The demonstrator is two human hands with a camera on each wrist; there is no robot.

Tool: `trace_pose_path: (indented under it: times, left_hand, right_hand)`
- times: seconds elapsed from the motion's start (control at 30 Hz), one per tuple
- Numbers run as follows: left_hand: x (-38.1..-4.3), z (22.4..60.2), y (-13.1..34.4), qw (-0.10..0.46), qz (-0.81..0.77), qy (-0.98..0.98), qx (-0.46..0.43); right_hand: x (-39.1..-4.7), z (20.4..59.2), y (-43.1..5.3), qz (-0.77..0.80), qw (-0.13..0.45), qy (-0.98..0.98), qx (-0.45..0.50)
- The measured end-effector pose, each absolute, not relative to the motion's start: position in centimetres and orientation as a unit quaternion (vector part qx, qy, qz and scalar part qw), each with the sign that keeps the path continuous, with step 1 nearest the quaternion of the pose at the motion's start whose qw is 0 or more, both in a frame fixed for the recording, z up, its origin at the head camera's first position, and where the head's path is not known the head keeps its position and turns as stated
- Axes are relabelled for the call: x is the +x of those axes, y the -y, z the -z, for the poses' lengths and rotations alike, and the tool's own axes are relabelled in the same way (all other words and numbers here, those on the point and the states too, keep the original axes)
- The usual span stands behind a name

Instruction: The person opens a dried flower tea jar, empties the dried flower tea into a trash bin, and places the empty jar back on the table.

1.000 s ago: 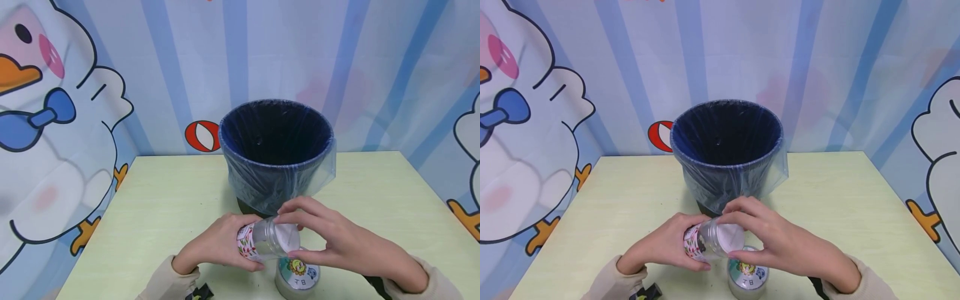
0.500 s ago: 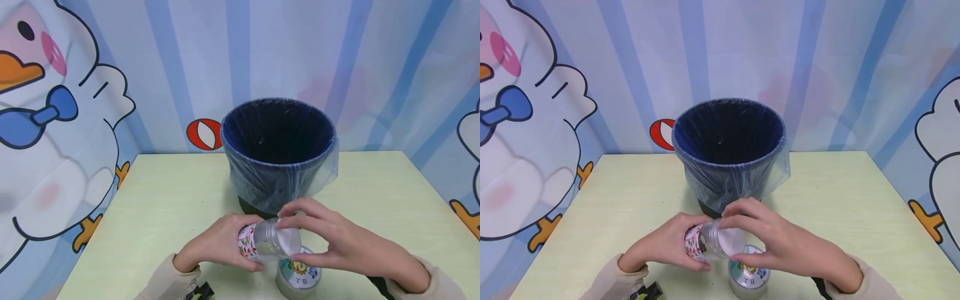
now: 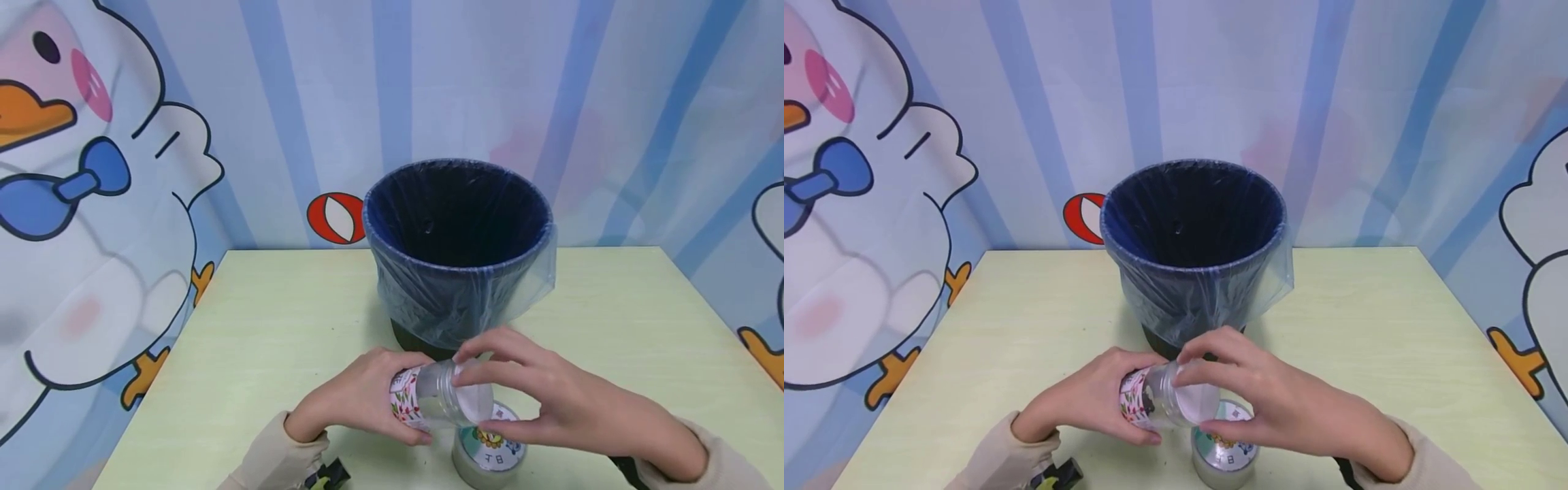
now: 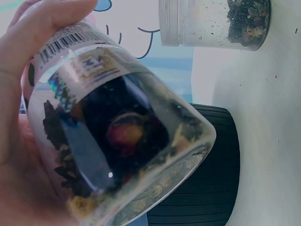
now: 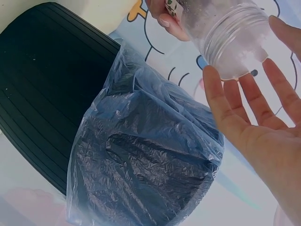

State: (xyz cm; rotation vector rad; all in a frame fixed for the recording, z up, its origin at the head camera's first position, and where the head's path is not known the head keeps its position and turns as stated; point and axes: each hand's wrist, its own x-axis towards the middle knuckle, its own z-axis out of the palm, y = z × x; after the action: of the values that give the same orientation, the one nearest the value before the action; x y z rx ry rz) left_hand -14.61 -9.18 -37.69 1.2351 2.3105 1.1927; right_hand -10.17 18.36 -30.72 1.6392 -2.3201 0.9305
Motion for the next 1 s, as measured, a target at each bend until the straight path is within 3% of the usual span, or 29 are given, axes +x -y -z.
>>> trace_pose_path:
  times: [0.6,1.0]
  left_hand:
    - [-14.8,37.8,9.5,0.116,-0.393,-0.791,0.455]
    - [-14.7,37.7,9.5,0.126,-0.388,-0.796,0.446]
  right_hand:
    - [-9.6,31.1,-18.1,-0.264,0.085,0.767,0.579]
    - [-9.3,31.8,-17.7,-0.244,0.153,0.732,0.618]
